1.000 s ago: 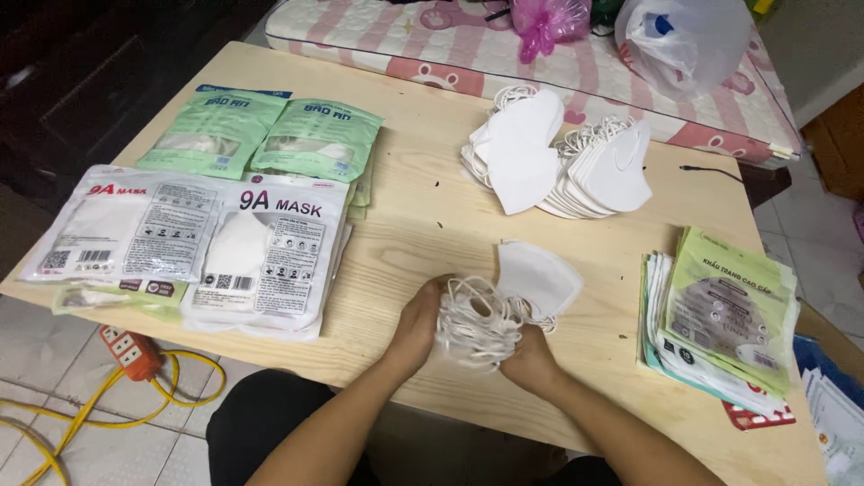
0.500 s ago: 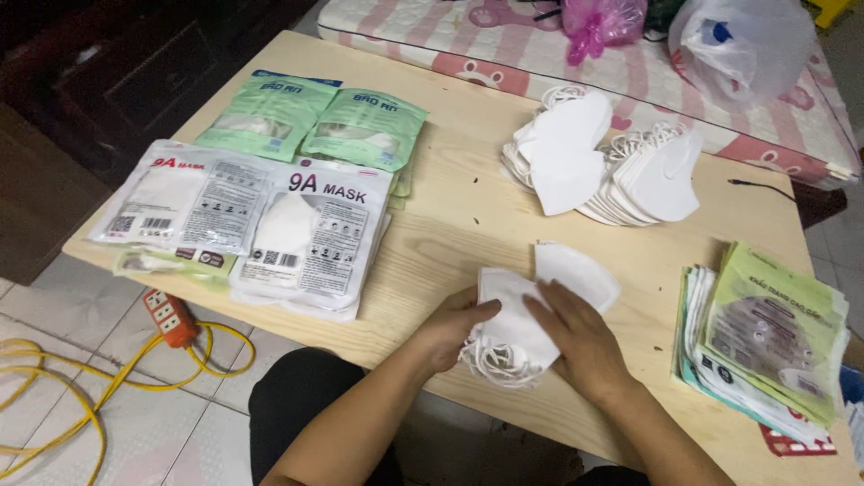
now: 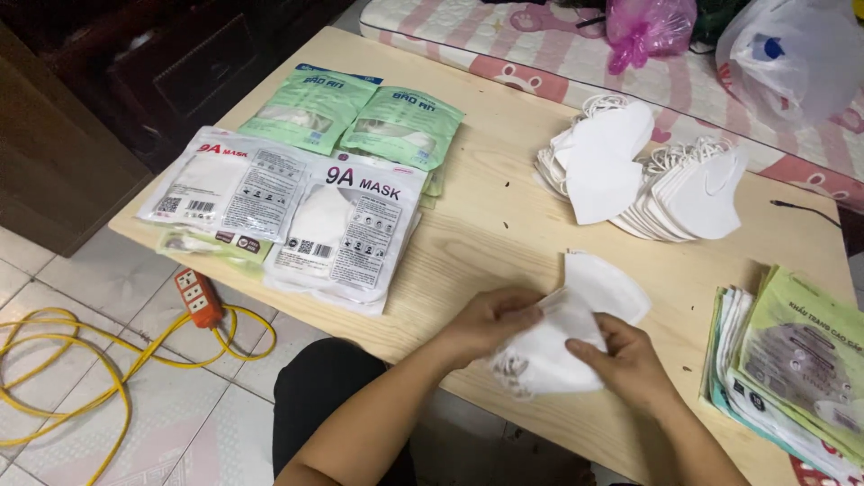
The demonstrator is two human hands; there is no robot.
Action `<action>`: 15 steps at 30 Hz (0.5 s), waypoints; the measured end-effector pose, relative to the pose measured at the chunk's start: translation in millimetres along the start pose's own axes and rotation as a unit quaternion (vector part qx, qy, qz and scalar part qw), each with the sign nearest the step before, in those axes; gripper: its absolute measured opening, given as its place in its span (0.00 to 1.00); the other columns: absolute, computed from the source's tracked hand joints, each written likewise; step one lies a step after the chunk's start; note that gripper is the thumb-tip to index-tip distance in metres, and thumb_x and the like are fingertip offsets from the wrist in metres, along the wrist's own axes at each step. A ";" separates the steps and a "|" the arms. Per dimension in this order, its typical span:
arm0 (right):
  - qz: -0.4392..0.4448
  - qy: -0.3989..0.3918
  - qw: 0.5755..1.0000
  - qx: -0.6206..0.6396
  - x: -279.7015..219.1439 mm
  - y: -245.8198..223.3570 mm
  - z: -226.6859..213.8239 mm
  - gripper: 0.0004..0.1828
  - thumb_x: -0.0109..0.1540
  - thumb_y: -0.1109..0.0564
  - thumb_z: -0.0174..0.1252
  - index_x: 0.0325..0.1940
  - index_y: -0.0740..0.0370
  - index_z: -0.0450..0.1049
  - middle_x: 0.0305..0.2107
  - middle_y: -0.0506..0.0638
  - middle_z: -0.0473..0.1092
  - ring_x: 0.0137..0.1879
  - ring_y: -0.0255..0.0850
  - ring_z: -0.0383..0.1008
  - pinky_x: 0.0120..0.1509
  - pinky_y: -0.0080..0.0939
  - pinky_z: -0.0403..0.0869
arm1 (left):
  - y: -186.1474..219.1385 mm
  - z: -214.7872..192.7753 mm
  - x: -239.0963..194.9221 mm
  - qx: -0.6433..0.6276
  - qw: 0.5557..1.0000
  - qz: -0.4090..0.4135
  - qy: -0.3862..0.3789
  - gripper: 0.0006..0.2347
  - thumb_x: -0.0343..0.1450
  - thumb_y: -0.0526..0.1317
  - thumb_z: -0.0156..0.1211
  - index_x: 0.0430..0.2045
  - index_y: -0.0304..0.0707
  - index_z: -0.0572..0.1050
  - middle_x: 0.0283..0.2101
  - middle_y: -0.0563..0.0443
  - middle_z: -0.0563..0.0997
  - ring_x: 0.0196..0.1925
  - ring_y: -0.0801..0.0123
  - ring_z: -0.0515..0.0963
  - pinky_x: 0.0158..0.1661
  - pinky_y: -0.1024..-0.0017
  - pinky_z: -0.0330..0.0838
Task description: Folding face masks and placing them into plastic packaging bags
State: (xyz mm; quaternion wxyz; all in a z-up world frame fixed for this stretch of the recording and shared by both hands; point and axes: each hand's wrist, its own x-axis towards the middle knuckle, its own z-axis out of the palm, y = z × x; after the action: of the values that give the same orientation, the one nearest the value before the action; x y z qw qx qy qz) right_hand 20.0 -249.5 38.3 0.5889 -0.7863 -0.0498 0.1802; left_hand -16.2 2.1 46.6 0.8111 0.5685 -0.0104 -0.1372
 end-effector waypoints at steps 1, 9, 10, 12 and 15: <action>-0.001 -0.001 1.000 0.000 -3.5 -7.8 4.3 0.20 0.54 0.62 0.71 0.50 0.67 0.81 0.33 0.55 0.81 0.34 0.40 0.76 0.34 0.37 0.73 | 2.0 -0.9 -1.2 0.000 1.000 0.001 0.001 0.17 0.68 0.45 0.65 0.49 0.37 0.78 0.48 0.48 0.84 0.47 0.67 0.81 0.42 0.74 0.76; -0.095 0.188 0.972 -0.099 -7.5 -9.1 50.5 0.14 0.57 0.57 0.66 0.45 0.63 0.75 0.32 0.52 0.74 0.37 0.40 0.70 0.39 0.38 0.70 | -22.3 27.2 31.2 -0.020 0.981 0.022 0.193 0.27 0.69 0.54 0.56 0.63 0.49 0.67 0.61 0.52 0.75 0.56 0.72 0.75 0.53 0.77 0.71; -0.091 0.196 0.971 -0.099 -13.3 -10.7 55.1 0.14 0.57 0.57 0.66 0.45 0.63 0.75 0.32 0.52 0.74 0.37 0.40 0.70 0.39 0.38 0.70 | -21.8 27.3 32.2 -0.019 0.982 0.019 0.185 0.27 0.69 0.54 0.56 0.63 0.49 0.67 0.61 0.52 0.75 0.56 0.72 0.75 0.53 0.77 0.71; -0.047 0.138 0.982 -0.120 -23.2 -14.1 65.2 0.22 0.55 0.52 0.68 0.51 0.57 0.73 0.35 0.52 0.77 0.35 0.42 0.75 0.31 0.39 0.72 | -21.1 26.5 34.2 -0.021 0.963 0.010 0.268 0.14 0.72 0.48 0.53 0.43 0.44 0.80 0.45 0.51 0.83 0.47 0.70 0.79 0.46 0.76 0.72; -0.085 0.087 0.983 -0.141 -33.8 -17.7 73.8 0.24 0.51 0.48 0.72 0.47 0.56 0.75 0.35 0.48 0.80 0.39 0.36 0.78 0.41 0.37 0.75 | -28.1 22.1 33.4 -0.055 0.955 0.012 0.291 0.17 0.74 0.54 0.54 0.22 0.41 0.76 0.21 0.52 0.77 0.23 0.71 0.74 0.26 0.72 0.67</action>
State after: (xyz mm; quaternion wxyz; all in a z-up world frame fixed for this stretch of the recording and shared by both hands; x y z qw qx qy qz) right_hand -34.3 -187.0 44.8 0.4875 -0.8670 -0.0896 0.0517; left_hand 6.2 -34.9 23.7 0.8107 0.5379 0.2270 0.0437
